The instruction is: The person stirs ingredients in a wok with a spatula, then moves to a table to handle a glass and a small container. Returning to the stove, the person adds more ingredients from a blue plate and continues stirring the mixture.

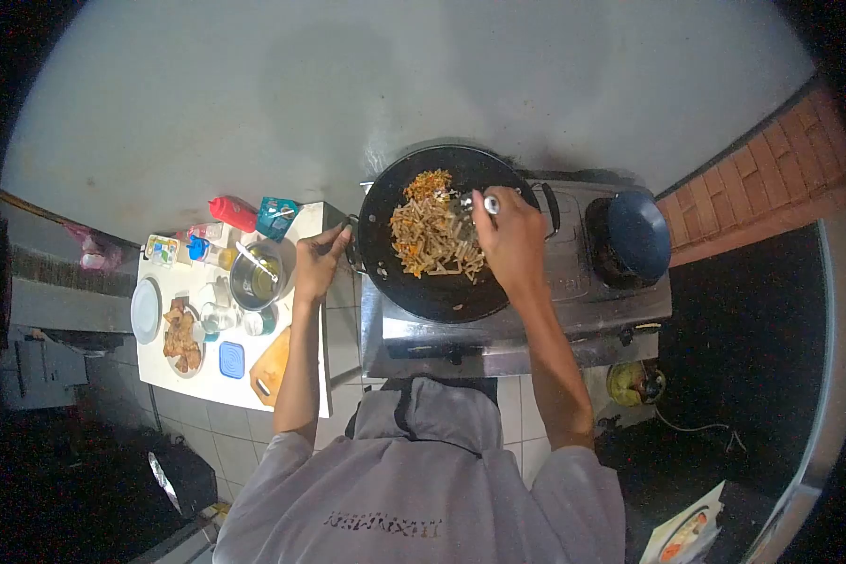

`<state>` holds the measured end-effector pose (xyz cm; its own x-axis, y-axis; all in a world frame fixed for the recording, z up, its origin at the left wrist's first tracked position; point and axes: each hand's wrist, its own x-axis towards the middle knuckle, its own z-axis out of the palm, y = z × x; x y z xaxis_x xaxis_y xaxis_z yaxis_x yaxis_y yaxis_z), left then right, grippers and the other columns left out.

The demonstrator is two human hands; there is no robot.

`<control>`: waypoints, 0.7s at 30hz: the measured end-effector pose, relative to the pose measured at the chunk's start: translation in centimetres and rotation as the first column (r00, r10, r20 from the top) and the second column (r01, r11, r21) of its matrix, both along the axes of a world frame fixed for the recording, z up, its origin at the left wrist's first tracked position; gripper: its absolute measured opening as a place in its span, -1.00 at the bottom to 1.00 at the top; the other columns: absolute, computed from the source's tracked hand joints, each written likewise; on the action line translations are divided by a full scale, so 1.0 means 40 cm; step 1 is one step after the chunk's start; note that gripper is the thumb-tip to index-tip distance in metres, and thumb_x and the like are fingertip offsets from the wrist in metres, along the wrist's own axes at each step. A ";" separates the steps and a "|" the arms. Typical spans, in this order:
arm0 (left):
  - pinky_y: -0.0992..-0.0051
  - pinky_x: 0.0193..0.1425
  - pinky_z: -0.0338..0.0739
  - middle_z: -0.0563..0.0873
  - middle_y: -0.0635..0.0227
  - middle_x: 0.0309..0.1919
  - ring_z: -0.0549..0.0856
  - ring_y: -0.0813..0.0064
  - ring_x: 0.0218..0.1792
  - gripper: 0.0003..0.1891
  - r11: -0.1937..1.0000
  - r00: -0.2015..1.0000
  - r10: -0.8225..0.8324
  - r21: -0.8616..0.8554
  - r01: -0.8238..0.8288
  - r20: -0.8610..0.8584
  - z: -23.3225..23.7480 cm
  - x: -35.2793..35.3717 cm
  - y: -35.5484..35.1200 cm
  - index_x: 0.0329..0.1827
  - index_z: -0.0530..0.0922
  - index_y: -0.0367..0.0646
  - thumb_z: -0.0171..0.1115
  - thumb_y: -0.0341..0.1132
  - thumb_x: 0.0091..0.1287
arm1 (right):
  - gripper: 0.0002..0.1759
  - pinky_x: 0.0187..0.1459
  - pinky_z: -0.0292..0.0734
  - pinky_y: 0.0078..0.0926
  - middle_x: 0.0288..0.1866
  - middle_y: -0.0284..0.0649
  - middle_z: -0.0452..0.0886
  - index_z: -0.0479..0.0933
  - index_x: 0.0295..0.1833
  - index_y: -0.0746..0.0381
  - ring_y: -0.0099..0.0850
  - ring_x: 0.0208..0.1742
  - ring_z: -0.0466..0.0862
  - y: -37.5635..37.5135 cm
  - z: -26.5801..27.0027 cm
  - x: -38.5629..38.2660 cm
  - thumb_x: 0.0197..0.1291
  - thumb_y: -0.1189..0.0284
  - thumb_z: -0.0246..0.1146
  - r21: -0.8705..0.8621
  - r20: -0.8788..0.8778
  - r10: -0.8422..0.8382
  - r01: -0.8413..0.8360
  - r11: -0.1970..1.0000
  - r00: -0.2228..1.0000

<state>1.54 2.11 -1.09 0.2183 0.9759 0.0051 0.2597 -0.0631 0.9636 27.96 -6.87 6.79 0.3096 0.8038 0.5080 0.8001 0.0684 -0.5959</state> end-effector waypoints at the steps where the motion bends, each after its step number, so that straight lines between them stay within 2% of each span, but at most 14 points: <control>1: 0.67 -0.58 0.34 0.67 0.41 -0.51 0.43 0.76 -0.60 -0.68 1.000 1.000 0.005 -0.004 -0.005 -0.001 0.002 0.002 -0.003 0.00 0.65 -0.40 0.30 -0.29 0.36 | -0.80 -0.46 0.52 -0.35 -0.43 -0.03 0.65 0.59 -0.27 0.38 -0.23 -0.51 0.66 -0.016 0.027 -0.003 0.25 0.41 0.27 -0.056 -0.027 -0.004 0.003 0.998 1.000; 2: 0.67 -0.58 0.34 0.66 0.43 -0.52 0.42 0.76 -0.61 -0.69 1.000 1.000 0.026 0.014 -0.026 -0.005 0.007 0.006 -0.005 0.00 0.65 -0.39 0.30 -0.29 0.36 | -0.80 -0.46 0.52 -0.35 -0.43 -0.03 0.65 0.59 -0.27 0.38 -0.23 -0.51 0.66 -0.024 0.022 -0.014 0.25 0.41 0.27 -0.058 -0.030 -0.005 0.003 0.998 1.000; 4: 0.67 -0.59 0.33 0.65 0.44 -0.53 0.41 0.77 -0.62 -0.69 0.999 0.999 0.036 0.034 -0.035 -0.010 0.008 0.011 -0.004 0.00 0.65 -0.39 0.30 -0.30 0.36 | -0.83 -0.46 0.51 -0.36 -0.42 -0.03 0.64 0.60 -0.25 0.38 -0.24 -0.51 0.67 -0.024 0.002 -0.048 0.23 0.45 0.28 -0.051 -0.231 0.117 -0.133 0.990 0.966; 5: 0.67 -0.58 0.34 0.65 0.44 -0.52 0.42 0.77 -0.61 -0.69 1.000 1.000 0.027 0.007 -0.027 0.016 0.006 0.007 -0.003 0.00 0.65 -0.40 0.31 -0.29 0.35 | -0.84 -0.48 0.49 -0.34 -0.45 -0.05 0.63 0.60 -0.26 0.37 -0.23 -0.52 0.66 -0.019 -0.021 -0.057 0.23 0.45 0.28 0.018 -0.176 0.194 -0.194 0.981 0.965; 7: 0.67 -0.58 0.35 0.66 0.44 -0.51 0.44 0.76 -0.60 -0.68 1.000 0.999 0.011 -0.020 -0.010 0.038 0.007 0.007 -0.005 0.00 0.65 -0.40 0.31 -0.29 0.35 | -0.83 -0.48 0.48 -0.32 -0.45 -0.05 0.63 0.60 -0.26 0.36 -0.21 -0.52 0.65 -0.016 -0.029 -0.045 0.24 0.44 0.27 0.009 -0.068 0.169 -0.169 0.986 0.983; 9: 0.68 -0.57 0.37 0.66 0.43 -0.51 0.45 0.75 -0.59 -0.67 0.999 0.999 0.033 -0.014 -0.033 0.040 0.015 0.007 -0.007 -0.01 0.65 -0.43 0.33 -0.29 0.34 | -0.82 -0.47 0.48 -0.30 -0.44 -0.04 0.63 0.60 -0.27 0.37 -0.19 -0.52 0.65 -0.024 -0.008 -0.008 0.25 0.43 0.27 -0.022 -0.059 0.079 -0.080 0.997 0.995; 10: 0.68 -0.57 0.37 0.66 0.43 -0.51 0.45 0.75 -0.59 -0.67 0.999 0.999 0.036 -0.014 -0.035 0.041 0.021 0.008 -0.007 -0.01 0.65 -0.43 0.33 -0.29 0.34 | -0.80 -0.47 0.48 -0.26 -0.47 0.00 0.61 0.59 -0.29 0.38 -0.11 -0.52 0.65 -0.038 0.036 0.002 0.25 0.42 0.26 -0.060 -0.068 0.015 -0.019 0.998 0.998; 11: 0.68 -0.57 0.36 0.66 0.44 -0.50 0.46 0.75 -0.58 -0.67 0.999 0.999 0.037 -0.008 -0.037 0.029 0.027 0.008 -0.010 -0.03 0.65 -0.43 0.34 -0.29 0.33 | -0.80 -0.47 0.48 -0.26 -0.47 0.00 0.61 0.59 -0.29 0.38 -0.11 -0.52 0.65 -0.045 0.057 0.020 0.25 0.42 0.26 -0.063 -0.067 0.018 -0.023 0.998 0.998; 13: 0.68 -0.57 0.36 0.66 0.44 -0.50 0.46 0.75 -0.58 -0.68 0.999 0.999 0.038 -0.002 -0.038 0.017 0.024 0.007 -0.011 -0.04 0.66 -0.44 0.34 -0.30 0.33 | -0.77 -0.47 0.48 -0.22 -0.51 0.04 0.60 0.57 -0.33 0.40 -0.04 -0.51 0.64 -0.048 0.079 0.058 0.26 0.41 0.26 -0.041 0.133 -0.152 0.159 0.986 0.979; 15: 0.68 -0.55 0.36 0.67 0.43 -0.50 0.47 0.75 -0.55 -0.70 0.999 0.999 0.028 0.014 -0.029 0.045 0.003 0.004 -0.004 -0.08 0.67 -0.43 0.36 -0.30 0.31 | -0.73 -0.46 0.47 -0.16 -0.52 0.08 0.59 0.56 -0.37 0.40 0.02 -0.49 0.64 -0.028 0.048 0.064 0.26 0.38 0.25 -0.064 0.195 -0.187 0.203 0.977 0.963; 17: 0.67 -0.52 0.38 0.68 0.43 -0.49 0.48 0.75 -0.53 -0.70 0.999 0.998 0.032 0.012 -0.033 0.051 -0.005 0.005 -0.003 -0.09 0.67 -0.44 0.36 -0.31 0.31 | -0.70 -0.45 0.47 -0.12 -0.55 0.07 0.58 0.54 -0.43 0.39 0.02 -0.52 0.62 0.013 -0.030 0.044 0.24 0.36 0.26 -0.102 0.118 -0.278 0.290 0.952 0.953; 19: 0.66 -0.48 0.39 0.68 0.42 -0.49 0.48 0.75 -0.51 -0.70 0.999 0.997 0.046 0.011 -0.047 0.054 -0.001 0.006 -0.006 -0.11 0.68 -0.45 0.36 -0.31 0.31 | -0.68 -0.46 0.44 -0.12 -0.62 0.04 0.55 0.53 -0.47 0.38 0.03 -0.56 0.60 0.052 -0.076 0.042 0.23 0.35 0.25 -0.137 0.058 -0.249 0.254 0.957 0.967; 21: 0.65 -0.40 0.42 0.69 0.42 -0.48 0.49 0.73 -0.47 -0.70 0.995 0.999 0.035 0.090 -0.034 -0.009 0.015 0.006 -0.009 -0.12 0.67 -0.47 0.37 -0.31 0.30 | -0.67 -0.48 0.41 -0.15 -0.67 0.01 0.52 0.51 -0.51 0.38 0.01 -0.58 0.58 0.073 -0.069 0.013 0.23 0.36 0.25 -0.100 -0.200 -0.189 0.172 0.980 0.961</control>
<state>1.77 1.77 -0.47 0.1848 0.9785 0.0914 0.2732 -0.1405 0.9516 28.49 -3.95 4.02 0.5450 0.7607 0.3525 0.6531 -0.1215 -0.7474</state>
